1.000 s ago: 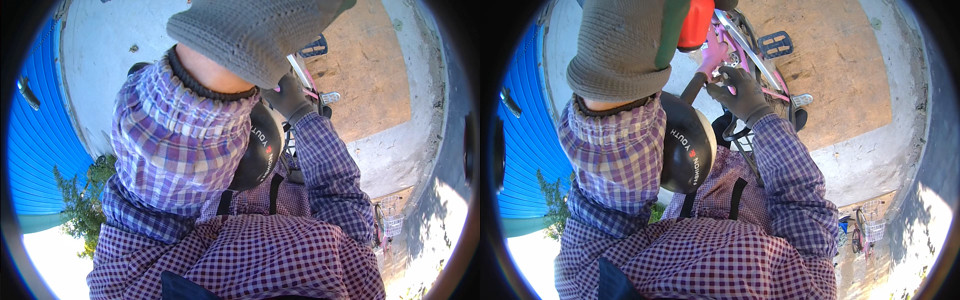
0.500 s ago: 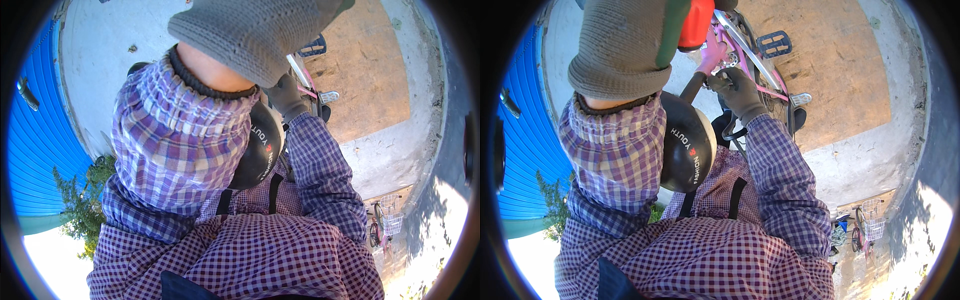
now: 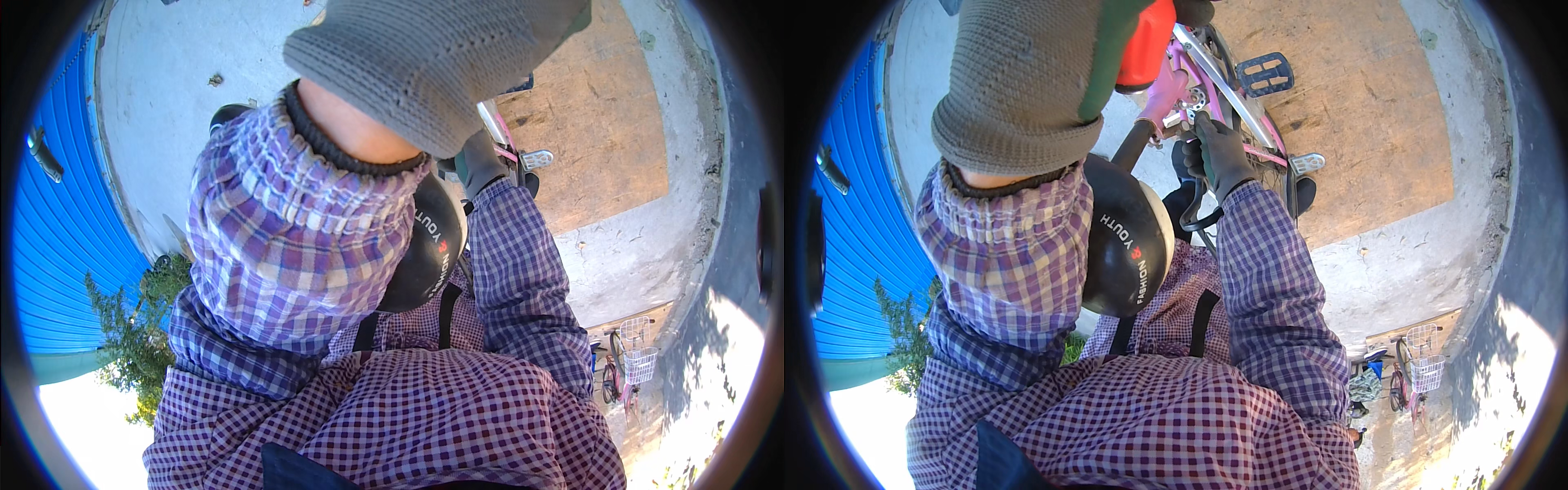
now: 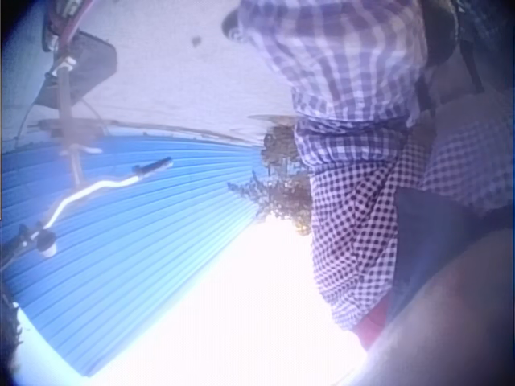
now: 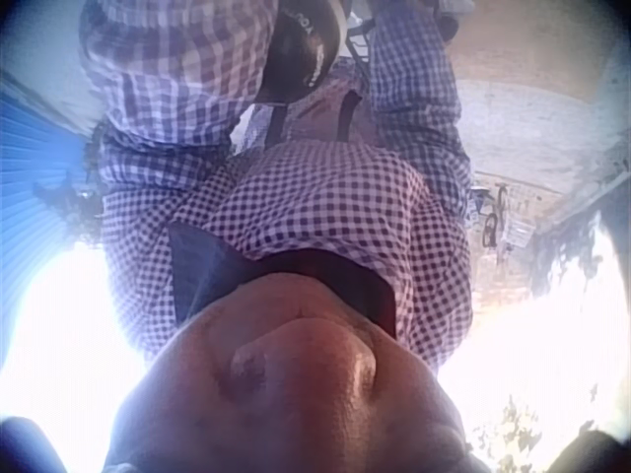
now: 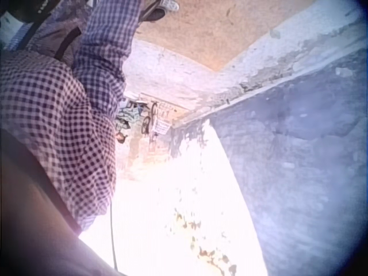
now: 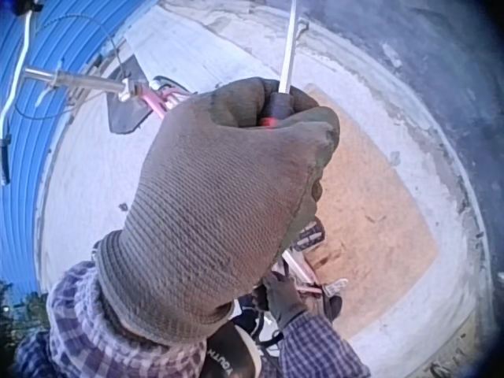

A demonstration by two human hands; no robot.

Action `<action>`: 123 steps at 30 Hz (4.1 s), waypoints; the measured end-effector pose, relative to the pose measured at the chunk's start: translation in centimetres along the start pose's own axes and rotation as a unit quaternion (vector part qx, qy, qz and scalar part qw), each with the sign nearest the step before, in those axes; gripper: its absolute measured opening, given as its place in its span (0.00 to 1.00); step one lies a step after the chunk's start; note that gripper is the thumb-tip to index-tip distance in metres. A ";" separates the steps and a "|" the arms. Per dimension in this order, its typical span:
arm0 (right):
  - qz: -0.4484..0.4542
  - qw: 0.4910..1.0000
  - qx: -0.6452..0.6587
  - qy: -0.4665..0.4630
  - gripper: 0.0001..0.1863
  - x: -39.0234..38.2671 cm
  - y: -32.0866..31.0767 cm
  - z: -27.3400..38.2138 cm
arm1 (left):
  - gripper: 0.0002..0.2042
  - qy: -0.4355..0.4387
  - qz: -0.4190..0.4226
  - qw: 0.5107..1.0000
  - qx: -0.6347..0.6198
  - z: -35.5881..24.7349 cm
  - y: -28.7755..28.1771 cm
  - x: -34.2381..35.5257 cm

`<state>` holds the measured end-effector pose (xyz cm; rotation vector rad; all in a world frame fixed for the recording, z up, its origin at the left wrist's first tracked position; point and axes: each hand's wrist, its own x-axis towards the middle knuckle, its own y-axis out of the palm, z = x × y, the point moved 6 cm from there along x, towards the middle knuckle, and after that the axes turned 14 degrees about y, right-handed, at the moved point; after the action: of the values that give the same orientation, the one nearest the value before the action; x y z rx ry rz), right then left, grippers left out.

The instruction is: The person uses a screwdriver to tighten bolts on the handlebar stem and seat post of a pink bicycle. They first adjust the handlebar area, then move to the seat post, repeatedly turning the screwdriver to secure the components.

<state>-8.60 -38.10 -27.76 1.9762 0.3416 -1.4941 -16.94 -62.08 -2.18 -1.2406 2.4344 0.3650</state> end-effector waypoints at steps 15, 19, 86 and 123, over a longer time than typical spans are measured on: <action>0.018 0.963 -0.156 -0.220 0.14 -1.7 0.4 0.8 | 0.10 0.019 -0.008 1.000 -0.022 0.4 0.2 0.0; 0.059 0.927 -0.238 -0.283 0.16 -2.6 1.4 1.2 | 0.09 0.025 -0.008 0.999 -0.025 0.4 0.2 0.1; -0.257 0.868 -0.298 -0.304 0.24 0.9 -1.3 4.3 | 0.06 0.080 0.004 0.975 -0.208 1.8 4.1 5.2; -0.175 0.931 -0.141 -0.287 0.27 -1.1 -1.1 1.1 | 0.15 0.081 -0.077 0.993 -0.035 3.0 4.9 0.3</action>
<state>-10.41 -37.73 -27.23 1.2211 0.6291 -2.0341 -20.48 -58.27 -4.71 -1.5327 2.4549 0.3196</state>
